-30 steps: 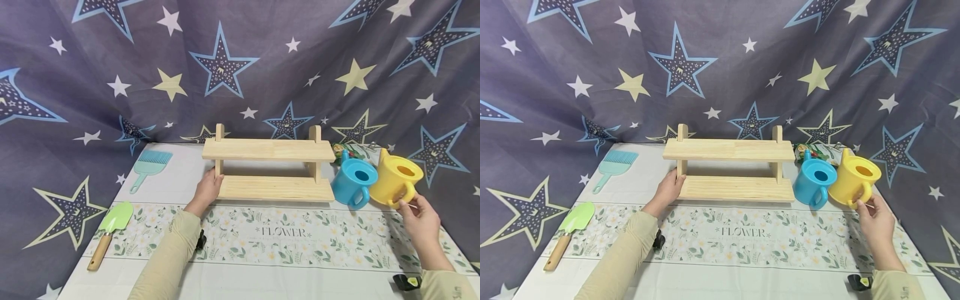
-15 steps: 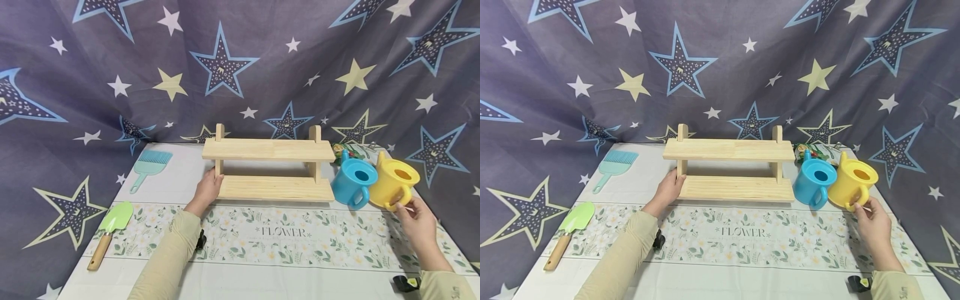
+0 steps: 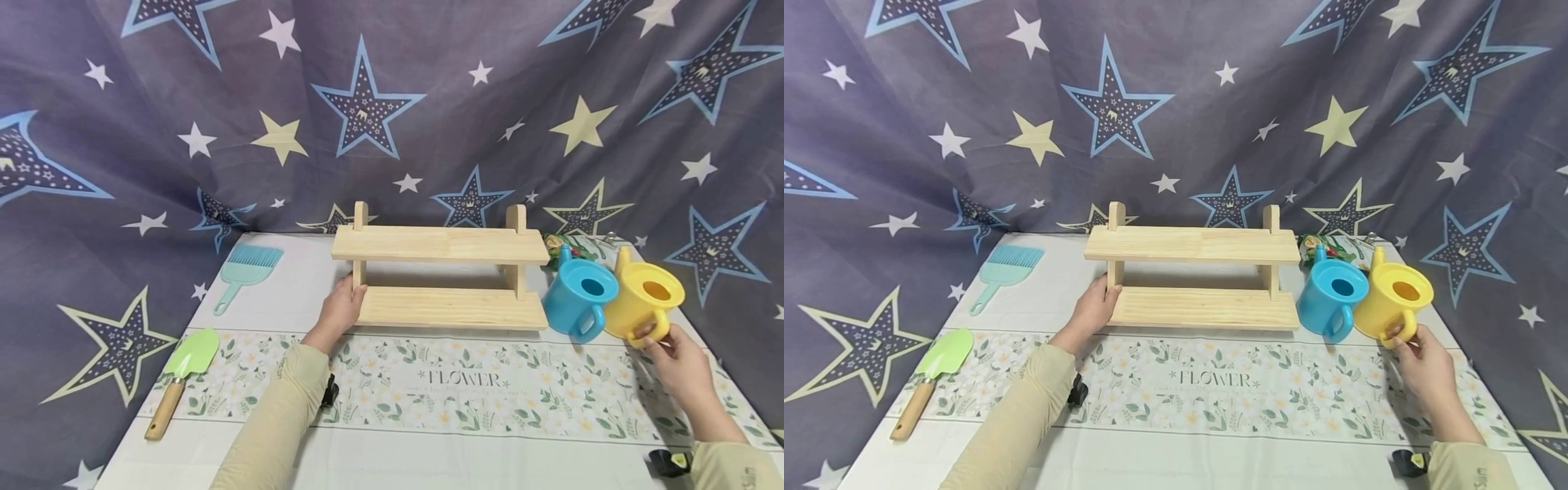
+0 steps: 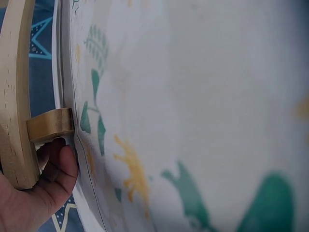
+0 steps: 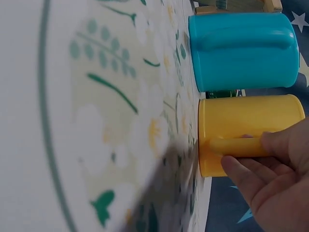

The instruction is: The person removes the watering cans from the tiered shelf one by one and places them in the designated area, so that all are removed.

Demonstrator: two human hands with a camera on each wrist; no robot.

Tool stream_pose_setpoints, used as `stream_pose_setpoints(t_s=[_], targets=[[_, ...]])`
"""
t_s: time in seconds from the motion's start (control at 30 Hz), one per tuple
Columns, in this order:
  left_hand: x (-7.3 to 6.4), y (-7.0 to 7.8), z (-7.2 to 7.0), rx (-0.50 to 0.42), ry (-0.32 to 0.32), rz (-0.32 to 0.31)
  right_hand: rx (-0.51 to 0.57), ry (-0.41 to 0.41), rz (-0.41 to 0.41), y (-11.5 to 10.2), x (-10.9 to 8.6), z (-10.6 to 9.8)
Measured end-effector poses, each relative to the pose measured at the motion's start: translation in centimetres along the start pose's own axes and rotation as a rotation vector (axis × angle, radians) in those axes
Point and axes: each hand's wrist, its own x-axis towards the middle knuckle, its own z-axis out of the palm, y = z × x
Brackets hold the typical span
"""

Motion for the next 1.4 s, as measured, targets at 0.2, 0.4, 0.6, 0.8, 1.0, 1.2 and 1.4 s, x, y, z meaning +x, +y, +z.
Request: stream_pose_setpoints(t_s=[0.2,0.4,0.6,0.8,1.0,1.2,1.4], targets=[[0.11,0.1,-0.13,-0.007,-0.004,0.0,-0.015,-0.023,-0.015,0.28,0.25,-0.32],[0.13,0.11,-0.21,-0.006,-0.001,0.006,-0.005,-0.034,0.009,0.28,0.37,-0.34],[0.12,0.16,-0.26,0.001,0.012,0.01,0.01,-0.027,0.026,0.19,0.34,-0.25],[0.24,-0.08,-0.09,0.014,0.029,0.014,0.012,-0.023,0.022,0.57,0.31,-0.14],[0.38,-0.02,-0.06,0.017,0.048,-0.005,0.008,-0.02,0.021,0.7,0.32,-0.01],[0.36,0.17,-0.17,-0.002,0.058,-0.026,-0.002,-0.015,0.024,0.5,0.23,0.01],[0.43,0.07,-0.17,0.007,0.065,-0.019,-0.006,-0.01,0.021,0.41,0.2,0.05]])
